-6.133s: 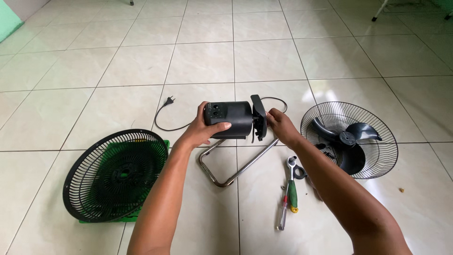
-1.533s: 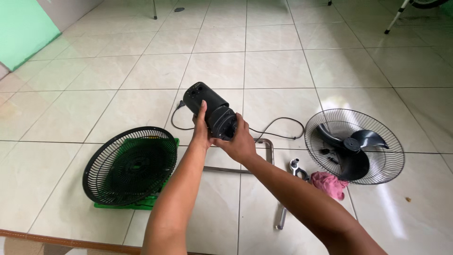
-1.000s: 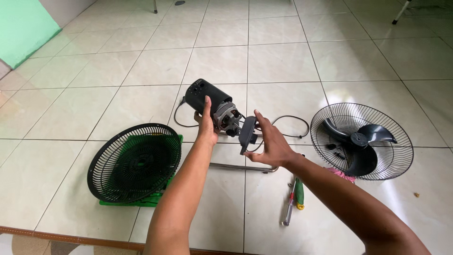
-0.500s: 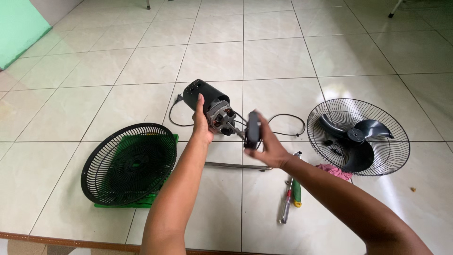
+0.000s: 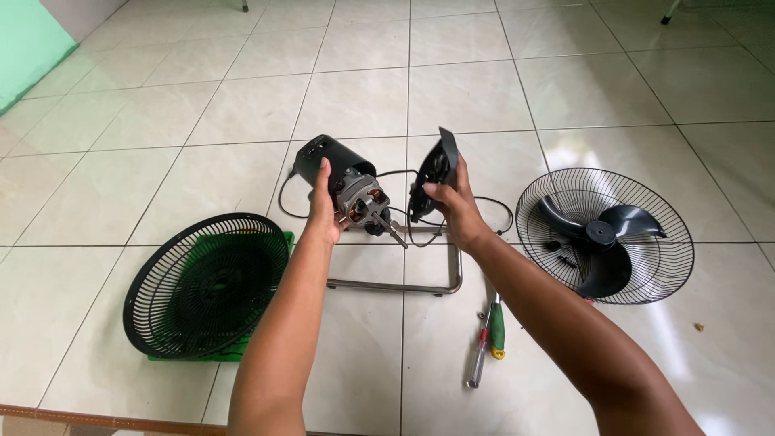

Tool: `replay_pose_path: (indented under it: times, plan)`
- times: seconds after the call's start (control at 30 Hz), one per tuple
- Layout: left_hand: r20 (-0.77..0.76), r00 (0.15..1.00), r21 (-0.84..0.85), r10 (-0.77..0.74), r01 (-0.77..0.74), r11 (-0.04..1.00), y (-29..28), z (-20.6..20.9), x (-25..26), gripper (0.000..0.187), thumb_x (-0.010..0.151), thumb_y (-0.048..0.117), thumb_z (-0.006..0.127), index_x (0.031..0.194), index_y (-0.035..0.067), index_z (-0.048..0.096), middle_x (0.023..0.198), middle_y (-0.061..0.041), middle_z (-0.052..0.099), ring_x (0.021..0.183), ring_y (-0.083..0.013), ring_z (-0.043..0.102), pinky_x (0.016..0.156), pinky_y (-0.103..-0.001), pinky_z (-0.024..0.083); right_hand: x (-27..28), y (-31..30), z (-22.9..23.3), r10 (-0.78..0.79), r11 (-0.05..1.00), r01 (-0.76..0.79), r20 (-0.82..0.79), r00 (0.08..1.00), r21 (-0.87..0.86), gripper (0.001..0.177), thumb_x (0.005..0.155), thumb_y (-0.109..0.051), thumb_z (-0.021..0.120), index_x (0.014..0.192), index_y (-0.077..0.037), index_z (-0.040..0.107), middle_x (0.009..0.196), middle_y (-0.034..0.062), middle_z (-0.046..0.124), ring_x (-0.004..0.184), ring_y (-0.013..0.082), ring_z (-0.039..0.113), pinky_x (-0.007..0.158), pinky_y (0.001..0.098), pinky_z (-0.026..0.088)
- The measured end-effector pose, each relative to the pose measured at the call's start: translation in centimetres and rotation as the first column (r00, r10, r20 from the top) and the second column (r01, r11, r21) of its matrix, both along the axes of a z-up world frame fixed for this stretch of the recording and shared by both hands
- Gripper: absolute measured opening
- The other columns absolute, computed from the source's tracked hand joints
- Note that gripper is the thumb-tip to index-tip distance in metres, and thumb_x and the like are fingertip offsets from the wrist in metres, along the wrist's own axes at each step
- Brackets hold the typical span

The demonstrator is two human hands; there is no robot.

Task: The person assembles a disassembled electric fan motor by hand, aligning and fitting the motor housing halves together. The person repeatedly adjusts the motor casing and internal components to ensure proper alignment.

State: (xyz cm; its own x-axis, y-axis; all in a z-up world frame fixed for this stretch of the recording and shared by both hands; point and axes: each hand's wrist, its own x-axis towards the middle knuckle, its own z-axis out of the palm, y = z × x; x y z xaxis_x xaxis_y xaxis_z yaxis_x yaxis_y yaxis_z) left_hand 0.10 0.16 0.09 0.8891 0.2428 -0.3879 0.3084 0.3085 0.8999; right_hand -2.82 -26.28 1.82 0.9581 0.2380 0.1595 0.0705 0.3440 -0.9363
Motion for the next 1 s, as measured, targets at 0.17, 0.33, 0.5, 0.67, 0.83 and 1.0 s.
replay_pose_path:
  times: [0.17, 0.33, 0.5, 0.67, 0.83, 1.0]
  plan:
    - [-0.010, 0.998, -0.081, -0.054, 0.053, 0.995, 0.9, 0.2, -0.3, 0.113, 0.066, 0.091, 0.052, 0.144, 0.009, 0.052, 0.135, -0.018, 0.059, 0.120, -0.0317, 0.059, 0.098, -0.051, 0.048, 0.1, 0.2, 2.9, 0.050, 0.996, -0.052, 0.032, 0.998, 0.071, 0.099, 0.076, -0.044, 0.068, 0.158, -0.023, 0.017, 0.138, 0.0150, 0.042, 0.125, 0.0328, 0.050, 0.104, 0.0541, 0.044]
    - [0.001, 0.992, -0.051, -0.130, 0.130, 0.990, 1.5, -0.1, -0.9, 0.116, 0.064, 0.087, 0.056, 0.147, 0.007, 0.046, 0.137, -0.019, 0.058, 0.123, -0.0326, 0.059, 0.105, -0.056, 0.041, -0.2, -2.0, 3.9, 0.178, 0.984, -0.177, -0.015, 0.984, 0.017, 0.104, 0.071, -0.055, 0.067, 0.158, -0.026, 0.017, 0.133, 0.0143, 0.048, 0.120, 0.0331, 0.053, 0.101, 0.0567, 0.045]
    - [-0.009, 0.982, -0.049, -0.189, 0.189, 0.981, 2.0, 0.0, -1.3, 0.117, 0.063, 0.088, 0.059, 0.145, 0.004, 0.049, 0.133, -0.021, 0.061, 0.120, -0.0345, 0.061, 0.105, -0.055, 0.045, 0.6, -3.4, 2.0, 0.259, 0.965, -0.250, -0.127, 0.958, 0.078, 0.090, 0.074, -0.045, 0.068, 0.152, -0.019, 0.032, 0.130, 0.0124, 0.049, 0.117, 0.0295, 0.054, 0.099, 0.0522, 0.046]
    - [-0.007, 0.982, 0.026, -0.187, 0.187, 0.982, 1.8, 0.3, -1.9, 0.115, 0.061, 0.085, 0.062, 0.146, 0.009, 0.042, 0.130, -0.020, 0.059, 0.115, -0.0343, 0.061, 0.099, -0.053, 0.051, 1.9, -3.1, -0.5, 0.255, 0.949, -0.219, -0.144, 0.956, 0.225, 0.068, 0.087, -0.035, 0.061, 0.145, -0.004, 0.041, 0.129, 0.0210, 0.055, 0.111, 0.0329, 0.063, 0.098, 0.0494, 0.049]
    - [-0.039, 0.987, 0.098, -0.159, 0.162, 0.982, 1.5, -0.1, -1.7, 0.118, 0.060, 0.078, 0.068, 0.149, 0.014, 0.024, 0.131, -0.019, 0.054, 0.112, -0.0363, 0.064, 0.095, -0.055, 0.056, 2.8, -2.4, -2.0, 0.060, 0.998, -0.052, -0.210, 0.976, 0.046, 0.072, 0.088, -0.030, 0.052, 0.155, -0.016, 0.032, 0.136, 0.0176, 0.047, 0.113, 0.0311, 0.058, 0.097, 0.0488, 0.049]
    - [0.063, 0.955, 0.043, -0.290, 0.288, 0.957, 2.3, -0.8, -2.1, 0.126, 0.068, 0.086, 0.067, 0.159, 0.008, 0.028, 0.135, -0.023, 0.055, 0.111, -0.0366, 0.066, 0.092, -0.053, 0.055, 3.0, -0.7, -3.0, -0.283, 0.888, 0.243, -0.049, 0.958, -0.391, 0.067, 0.092, -0.015, 0.053, 0.155, -0.010, 0.030, 0.149, 0.0195, 0.047, 0.123, 0.0344, 0.062, 0.098, 0.0445, 0.057]
